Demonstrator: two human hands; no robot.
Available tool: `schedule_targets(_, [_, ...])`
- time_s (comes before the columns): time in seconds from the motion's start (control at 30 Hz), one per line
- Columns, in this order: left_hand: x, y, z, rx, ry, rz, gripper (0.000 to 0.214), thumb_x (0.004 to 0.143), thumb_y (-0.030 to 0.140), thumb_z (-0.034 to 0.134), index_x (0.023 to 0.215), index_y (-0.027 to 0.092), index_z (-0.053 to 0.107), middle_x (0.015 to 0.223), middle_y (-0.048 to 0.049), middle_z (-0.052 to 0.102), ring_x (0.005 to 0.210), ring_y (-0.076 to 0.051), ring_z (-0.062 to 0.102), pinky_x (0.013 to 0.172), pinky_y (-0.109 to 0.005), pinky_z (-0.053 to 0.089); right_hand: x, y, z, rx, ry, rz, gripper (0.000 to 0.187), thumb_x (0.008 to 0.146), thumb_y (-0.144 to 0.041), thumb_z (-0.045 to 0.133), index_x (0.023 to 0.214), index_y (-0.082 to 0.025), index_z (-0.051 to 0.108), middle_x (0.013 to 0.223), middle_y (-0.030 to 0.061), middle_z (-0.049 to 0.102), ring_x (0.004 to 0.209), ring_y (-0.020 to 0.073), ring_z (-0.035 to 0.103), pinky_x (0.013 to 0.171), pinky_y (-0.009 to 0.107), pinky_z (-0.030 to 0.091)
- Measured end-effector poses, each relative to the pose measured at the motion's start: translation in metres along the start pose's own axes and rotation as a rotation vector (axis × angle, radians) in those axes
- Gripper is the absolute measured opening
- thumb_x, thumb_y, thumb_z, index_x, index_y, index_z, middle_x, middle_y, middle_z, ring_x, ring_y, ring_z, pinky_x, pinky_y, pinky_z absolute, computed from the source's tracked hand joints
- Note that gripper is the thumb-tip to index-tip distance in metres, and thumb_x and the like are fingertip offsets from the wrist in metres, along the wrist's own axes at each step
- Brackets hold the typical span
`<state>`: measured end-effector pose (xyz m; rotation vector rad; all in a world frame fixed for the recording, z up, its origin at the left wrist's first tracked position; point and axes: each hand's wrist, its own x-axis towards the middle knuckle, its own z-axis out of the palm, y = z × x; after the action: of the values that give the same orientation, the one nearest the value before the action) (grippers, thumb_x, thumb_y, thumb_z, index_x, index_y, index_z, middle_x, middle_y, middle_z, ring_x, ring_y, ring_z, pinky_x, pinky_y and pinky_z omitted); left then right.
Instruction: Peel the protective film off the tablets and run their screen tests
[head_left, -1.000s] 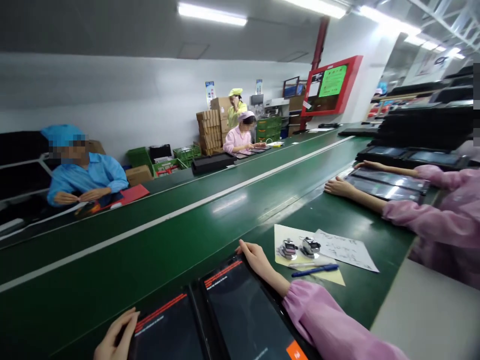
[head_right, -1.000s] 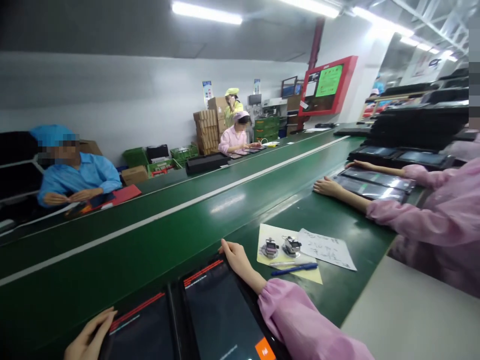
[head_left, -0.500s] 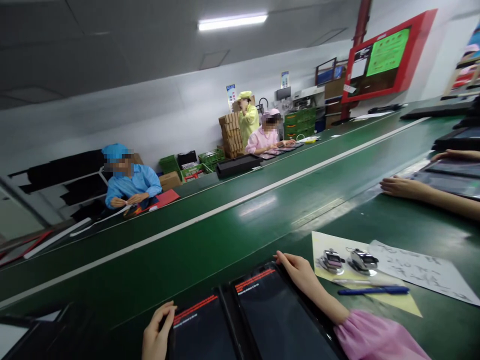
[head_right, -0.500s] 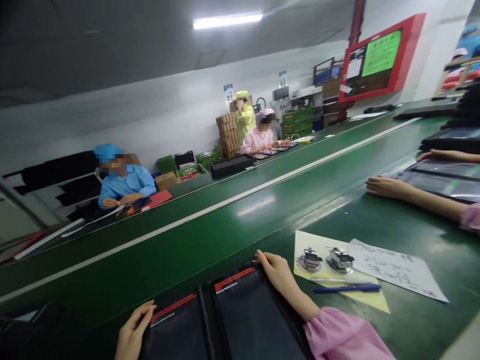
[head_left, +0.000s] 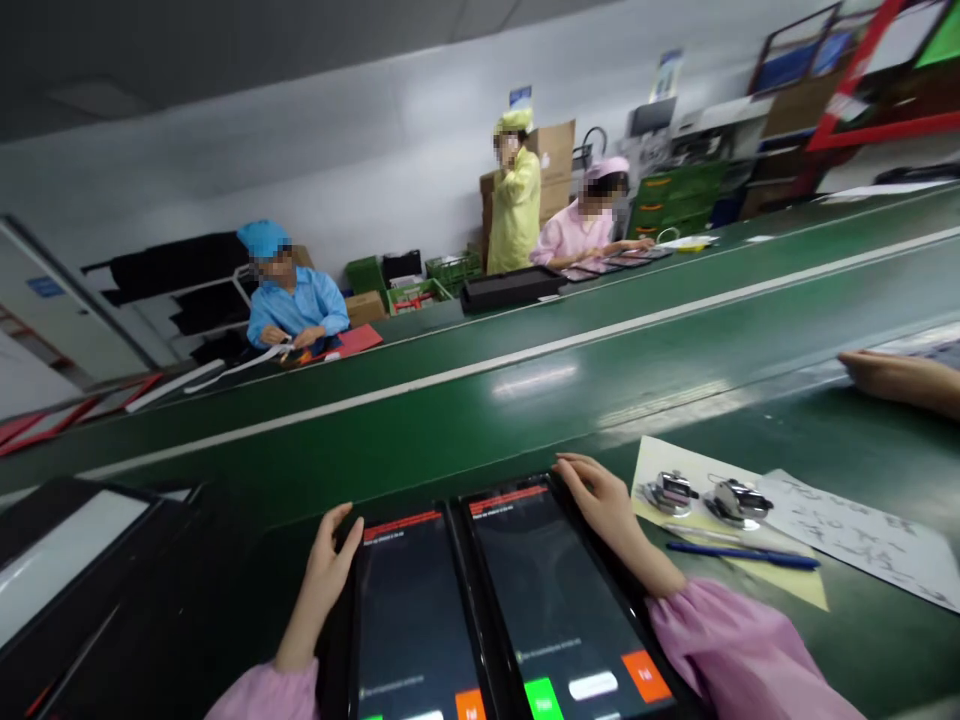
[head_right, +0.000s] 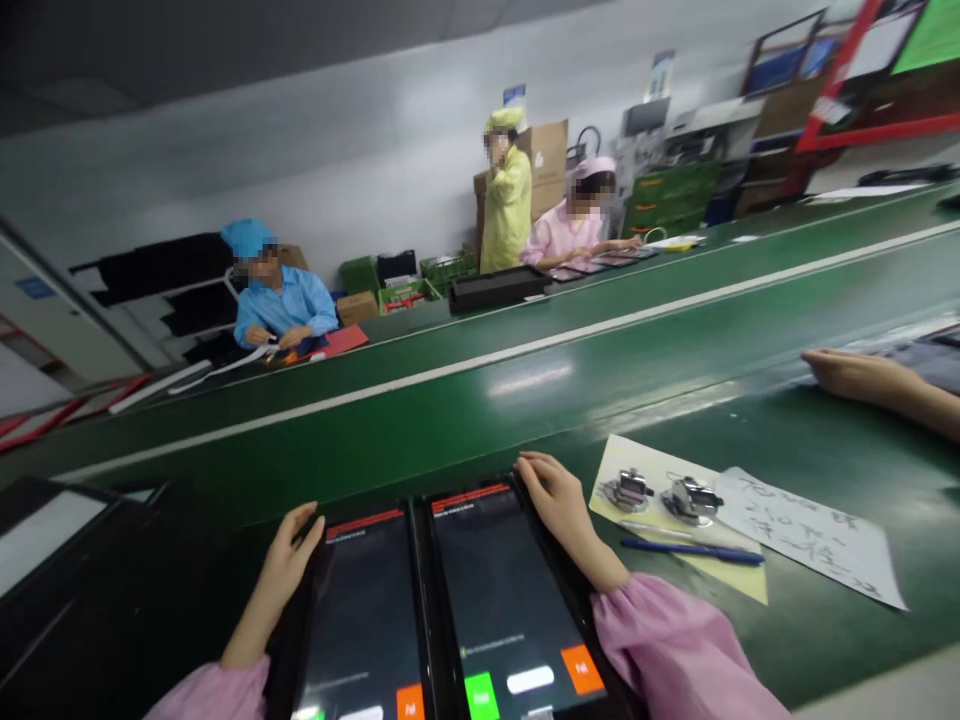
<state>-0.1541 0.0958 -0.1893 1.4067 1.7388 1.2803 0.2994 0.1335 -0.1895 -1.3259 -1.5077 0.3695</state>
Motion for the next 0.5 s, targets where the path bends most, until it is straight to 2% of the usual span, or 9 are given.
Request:
schedule_targets(0.07, [-0.032, 0.0, -0.018, 0.036, -0.017, -0.016, 0.079, 0.079, 0.079, 0.072, 0.136, 0.025, 0.064, 0.152, -0.0149, 0.06, 0.15, -0.038, 0.049, 0.129, -0.064, 0.032, -0.012, -0.016, -0.014, -0.011, -0.025, -0.038, 0.056, 0.104, -0.07, 0.048, 0.098, -0.022, 0.077, 0.118, 0.0135, 0.074, 0.108, 0.0279, 0.072, 0.101, 0.048, 0.057])
schedule_targets(0.17, [-0.096, -0.006, -0.04, 0.093, -0.035, -0.037, 0.065, 0.09, 0.064, 0.073, 0.145, 0.034, 0.057, 0.162, -0.0085, 0.05, 0.156, -0.035, 0.04, 0.132, -0.063, 0.027, -0.043, -0.044, -0.038, -0.011, -0.133, -0.105, 0.035, 0.105, -0.054, 0.056, 0.105, -0.027, 0.079, 0.117, 0.0082, 0.075, 0.106, 0.0252, 0.073, 0.096, 0.041, 0.059])
schedule_targets(0.23, [-0.135, -0.013, -0.046, 0.061, -0.055, -0.077, 0.063, 0.092, 0.06, 0.073, 0.147, 0.035, 0.054, 0.166, -0.0078, 0.044, 0.159, -0.035, 0.036, 0.132, -0.063, 0.028, -0.064, -0.06, -0.049, -0.038, -0.211, -0.2, 0.022, 0.106, -0.042, 0.059, 0.111, -0.029, 0.077, 0.117, 0.0057, 0.075, 0.106, 0.0225, 0.073, 0.093, 0.036, 0.061])
schedule_targets(0.3, [-0.165, -0.019, -0.047, -0.041, -0.066, -0.13, 0.065, 0.092, 0.057, 0.074, 0.148, 0.033, 0.052, 0.166, -0.0093, 0.043, 0.159, -0.035, 0.035, 0.132, -0.061, 0.029, -0.081, -0.074, -0.054, -0.08, -0.273, -0.32, 0.018, 0.107, -0.031, 0.058, 0.117, -0.03, 0.073, 0.118, 0.0044, 0.074, 0.107, 0.0204, 0.072, 0.091, 0.032, 0.06])
schedule_targets(0.4, [-0.189, -0.022, -0.045, -0.156, -0.063, -0.19, 0.07, 0.09, 0.055, 0.078, 0.149, 0.031, 0.049, 0.166, -0.0118, 0.044, 0.159, -0.036, 0.035, 0.133, -0.06, 0.029, -0.094, -0.088, -0.051, -0.119, -0.354, -0.443, 0.02, 0.108, -0.025, 0.056, 0.122, -0.028, 0.069, 0.12, 0.0049, 0.072, 0.111, 0.0197, 0.07, 0.095, 0.032, 0.057])
schedule_targets(0.5, [-0.197, -0.018, -0.043, -0.128, -0.068, -0.202, 0.073, 0.089, 0.05, 0.082, 0.151, 0.031, 0.047, 0.167, -0.0112, 0.042, 0.161, -0.035, 0.032, 0.133, -0.06, 0.028, -0.1, -0.098, -0.044, -0.125, -0.436, -0.515, 0.021, 0.109, -0.021, 0.054, 0.125, -0.025, 0.067, 0.124, 0.0067, 0.071, 0.116, 0.0202, 0.068, 0.098, 0.033, 0.055])
